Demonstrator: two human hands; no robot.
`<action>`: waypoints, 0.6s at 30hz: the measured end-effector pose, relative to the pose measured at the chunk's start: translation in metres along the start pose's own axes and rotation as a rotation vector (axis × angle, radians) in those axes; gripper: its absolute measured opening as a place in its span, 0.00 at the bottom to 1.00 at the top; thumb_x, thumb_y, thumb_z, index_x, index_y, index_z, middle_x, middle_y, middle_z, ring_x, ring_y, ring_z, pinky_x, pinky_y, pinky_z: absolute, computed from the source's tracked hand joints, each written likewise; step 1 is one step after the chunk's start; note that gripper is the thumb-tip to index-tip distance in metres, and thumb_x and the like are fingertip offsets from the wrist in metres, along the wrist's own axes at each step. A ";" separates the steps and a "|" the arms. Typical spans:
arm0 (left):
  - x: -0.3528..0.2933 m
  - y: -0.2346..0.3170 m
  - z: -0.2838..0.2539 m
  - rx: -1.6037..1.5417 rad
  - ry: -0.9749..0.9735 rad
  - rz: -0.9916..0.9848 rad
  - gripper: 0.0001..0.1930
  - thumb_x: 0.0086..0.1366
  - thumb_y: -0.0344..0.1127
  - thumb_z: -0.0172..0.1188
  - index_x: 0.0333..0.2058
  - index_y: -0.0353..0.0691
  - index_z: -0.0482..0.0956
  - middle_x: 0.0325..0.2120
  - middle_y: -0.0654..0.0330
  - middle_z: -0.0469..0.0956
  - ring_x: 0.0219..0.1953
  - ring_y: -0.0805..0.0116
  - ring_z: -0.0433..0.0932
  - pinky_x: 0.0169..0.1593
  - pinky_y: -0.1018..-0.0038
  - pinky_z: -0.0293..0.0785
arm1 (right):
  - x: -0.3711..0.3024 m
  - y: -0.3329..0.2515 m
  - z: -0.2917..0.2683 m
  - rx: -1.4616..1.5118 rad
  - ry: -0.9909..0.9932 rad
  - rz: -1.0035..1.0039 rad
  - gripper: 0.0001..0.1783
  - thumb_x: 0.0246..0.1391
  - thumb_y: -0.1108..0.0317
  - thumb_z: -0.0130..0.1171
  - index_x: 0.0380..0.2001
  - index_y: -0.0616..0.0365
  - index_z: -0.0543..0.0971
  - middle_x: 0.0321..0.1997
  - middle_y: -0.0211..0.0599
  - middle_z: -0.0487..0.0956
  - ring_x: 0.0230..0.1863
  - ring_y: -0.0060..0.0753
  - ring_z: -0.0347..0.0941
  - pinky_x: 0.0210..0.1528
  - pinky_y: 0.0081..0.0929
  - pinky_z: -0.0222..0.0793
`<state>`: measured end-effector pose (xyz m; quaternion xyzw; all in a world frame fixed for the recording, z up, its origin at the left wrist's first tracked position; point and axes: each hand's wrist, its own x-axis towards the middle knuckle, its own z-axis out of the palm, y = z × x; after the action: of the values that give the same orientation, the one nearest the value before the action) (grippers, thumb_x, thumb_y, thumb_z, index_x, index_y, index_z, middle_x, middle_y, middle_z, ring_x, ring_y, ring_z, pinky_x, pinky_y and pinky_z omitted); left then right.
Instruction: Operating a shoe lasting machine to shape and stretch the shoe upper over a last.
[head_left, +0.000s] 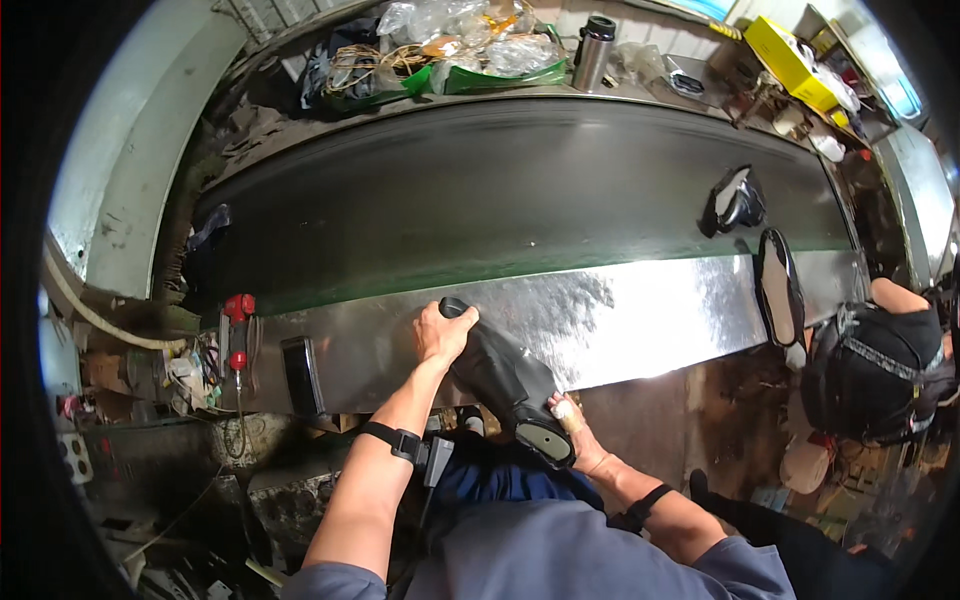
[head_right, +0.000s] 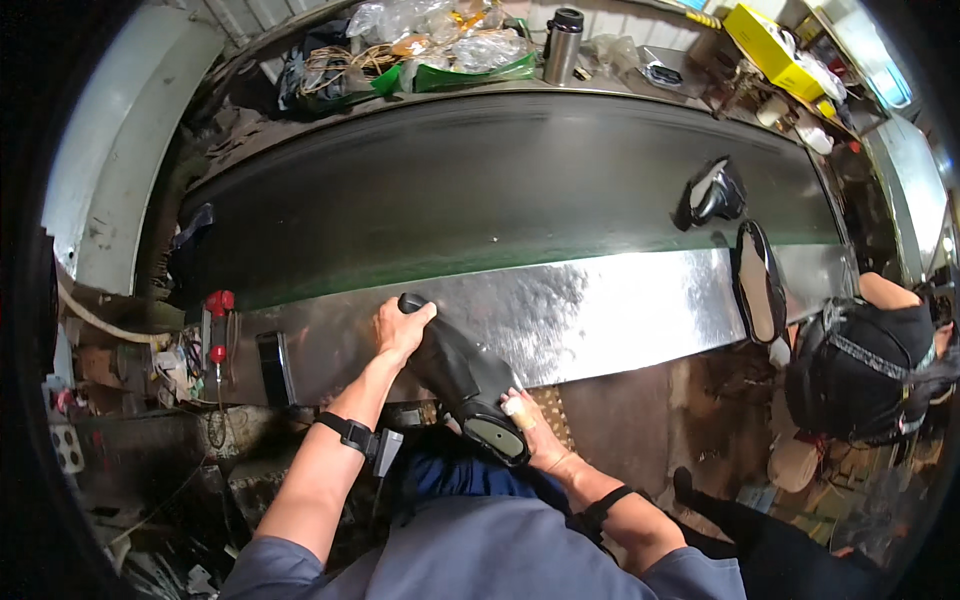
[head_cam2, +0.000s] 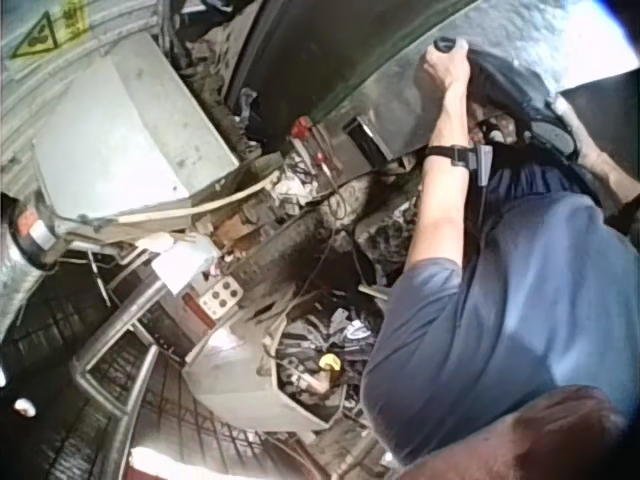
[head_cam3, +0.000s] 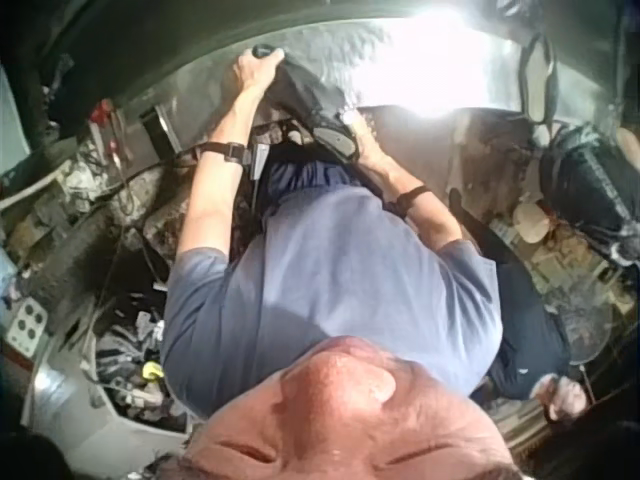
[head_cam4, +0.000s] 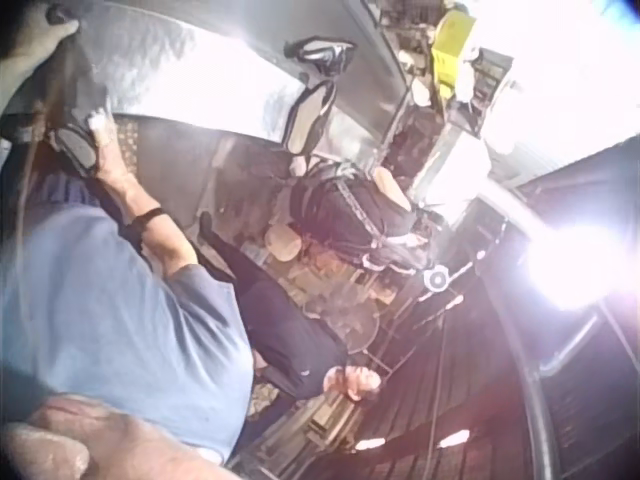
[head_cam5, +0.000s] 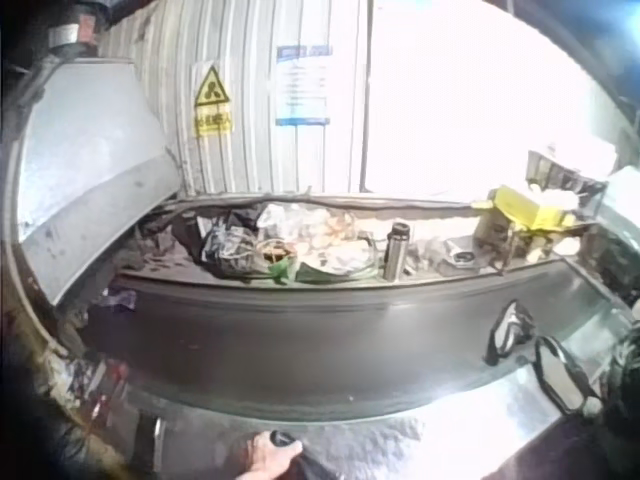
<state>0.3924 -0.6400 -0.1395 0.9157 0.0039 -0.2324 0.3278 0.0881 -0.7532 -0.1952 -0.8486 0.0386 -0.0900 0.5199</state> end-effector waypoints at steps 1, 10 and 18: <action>0.003 0.000 -0.002 -0.022 -0.001 -0.006 0.25 0.47 0.49 0.69 0.38 0.32 0.80 0.39 0.45 0.82 0.45 0.48 0.80 0.51 0.58 0.74 | 0.004 0.002 0.000 -0.063 0.016 -0.109 0.42 0.45 0.70 0.72 0.63 0.64 0.64 0.62 0.50 0.68 0.68 0.49 0.61 0.71 0.37 0.51; -0.033 -0.013 -0.060 -0.329 0.038 0.051 0.17 0.47 0.43 0.69 0.30 0.34 0.82 0.25 0.58 0.82 0.29 0.67 0.80 0.37 0.68 0.75 | 0.024 -0.063 -0.042 0.352 -0.394 -0.023 0.72 0.48 0.52 0.73 0.70 0.62 0.24 0.77 0.60 0.29 0.78 0.48 0.23 0.76 0.42 0.27; -0.157 -0.066 -0.169 -0.434 0.320 0.127 0.22 0.50 0.48 0.68 0.32 0.32 0.81 0.27 0.49 0.82 0.32 0.63 0.80 0.40 0.66 0.74 | 0.111 -0.141 0.018 0.702 -0.497 0.446 0.40 0.66 0.63 0.54 0.73 0.60 0.47 0.74 0.44 0.56 0.73 0.38 0.53 0.72 0.32 0.46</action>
<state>0.3130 -0.4635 0.0027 0.8474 0.0478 -0.0576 0.5256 0.1967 -0.6905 -0.0650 -0.5887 0.0613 0.2214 0.7750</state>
